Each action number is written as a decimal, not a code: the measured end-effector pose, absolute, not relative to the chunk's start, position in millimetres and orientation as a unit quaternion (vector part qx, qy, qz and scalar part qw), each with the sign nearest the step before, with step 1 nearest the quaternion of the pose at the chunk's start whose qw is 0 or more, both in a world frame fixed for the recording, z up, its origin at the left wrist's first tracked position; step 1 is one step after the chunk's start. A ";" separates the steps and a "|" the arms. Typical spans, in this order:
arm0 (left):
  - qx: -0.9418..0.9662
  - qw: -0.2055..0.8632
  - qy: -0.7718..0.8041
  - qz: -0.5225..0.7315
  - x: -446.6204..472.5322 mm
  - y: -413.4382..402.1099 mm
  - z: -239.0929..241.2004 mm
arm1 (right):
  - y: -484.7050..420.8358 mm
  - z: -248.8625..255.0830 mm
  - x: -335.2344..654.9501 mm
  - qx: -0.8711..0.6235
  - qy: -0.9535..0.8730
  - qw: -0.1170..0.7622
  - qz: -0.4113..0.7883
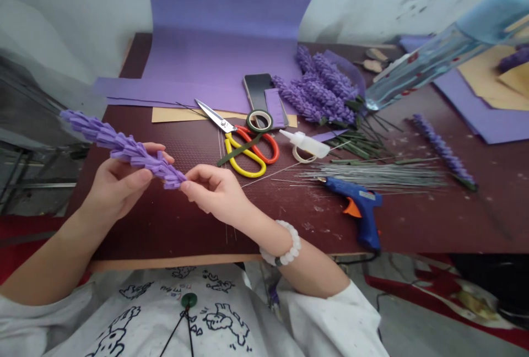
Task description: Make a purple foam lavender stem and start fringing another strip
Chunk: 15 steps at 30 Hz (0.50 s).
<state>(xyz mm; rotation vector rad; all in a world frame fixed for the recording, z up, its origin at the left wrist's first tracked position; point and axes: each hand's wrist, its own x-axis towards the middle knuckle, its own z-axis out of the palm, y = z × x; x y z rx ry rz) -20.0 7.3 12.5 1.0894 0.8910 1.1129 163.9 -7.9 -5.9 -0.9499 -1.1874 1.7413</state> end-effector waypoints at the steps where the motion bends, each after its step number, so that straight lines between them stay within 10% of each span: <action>1: 0.468 0.634 0.382 0.482 -19.9 7.5 12.0 | -7.1 -6.2 163.8 -0.362 -0.444 0.396 0.718; 15: 0.424 0.669 0.360 0.494 -13.2 9.8 13.0 | -11.1 -10.5 160.8 -0.331 -0.431 0.376 0.751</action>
